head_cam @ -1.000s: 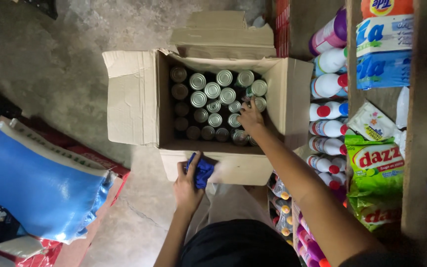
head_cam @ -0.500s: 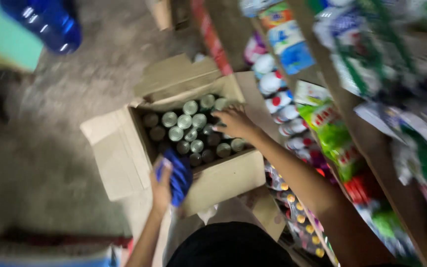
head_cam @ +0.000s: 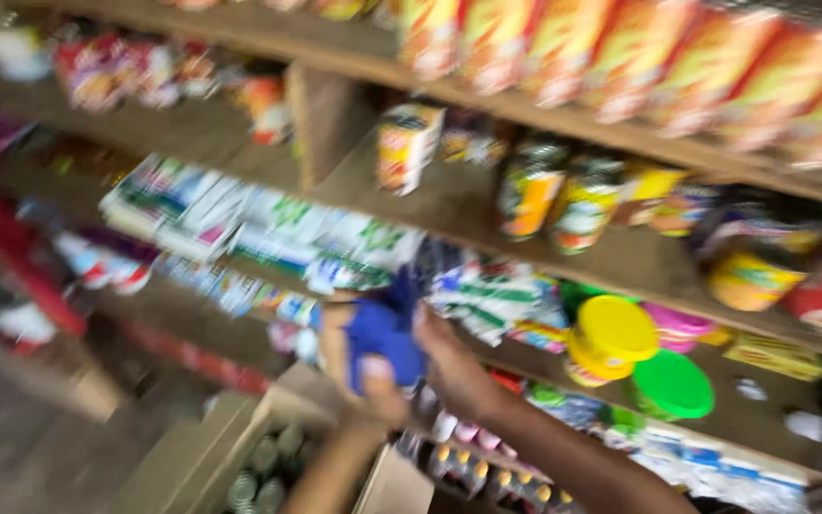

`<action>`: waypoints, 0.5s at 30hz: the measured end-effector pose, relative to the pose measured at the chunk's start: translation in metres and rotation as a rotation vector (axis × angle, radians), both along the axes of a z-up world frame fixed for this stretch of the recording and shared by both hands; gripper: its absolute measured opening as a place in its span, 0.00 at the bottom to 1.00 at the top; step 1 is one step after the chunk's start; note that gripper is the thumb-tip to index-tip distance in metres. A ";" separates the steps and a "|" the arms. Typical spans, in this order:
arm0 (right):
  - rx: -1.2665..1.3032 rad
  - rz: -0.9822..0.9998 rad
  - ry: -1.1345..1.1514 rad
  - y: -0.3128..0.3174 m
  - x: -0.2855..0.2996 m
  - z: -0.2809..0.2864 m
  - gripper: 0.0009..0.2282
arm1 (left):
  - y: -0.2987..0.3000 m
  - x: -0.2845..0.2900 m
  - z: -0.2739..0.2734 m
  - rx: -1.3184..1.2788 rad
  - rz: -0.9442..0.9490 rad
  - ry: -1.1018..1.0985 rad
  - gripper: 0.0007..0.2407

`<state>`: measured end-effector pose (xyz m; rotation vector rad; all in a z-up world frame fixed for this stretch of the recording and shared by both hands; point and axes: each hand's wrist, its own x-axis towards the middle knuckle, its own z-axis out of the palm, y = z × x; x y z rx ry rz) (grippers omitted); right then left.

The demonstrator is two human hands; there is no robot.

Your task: Wiping canned goods with a blue cloth and arranging them onto grocery store shelves from a cardboard box.

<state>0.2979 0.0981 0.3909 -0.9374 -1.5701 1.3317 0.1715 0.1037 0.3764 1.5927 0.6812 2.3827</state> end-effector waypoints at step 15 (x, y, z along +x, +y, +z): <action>1.264 -0.391 0.045 0.025 0.153 0.270 0.26 | 0.018 0.157 0.193 0.161 -0.984 -0.454 0.35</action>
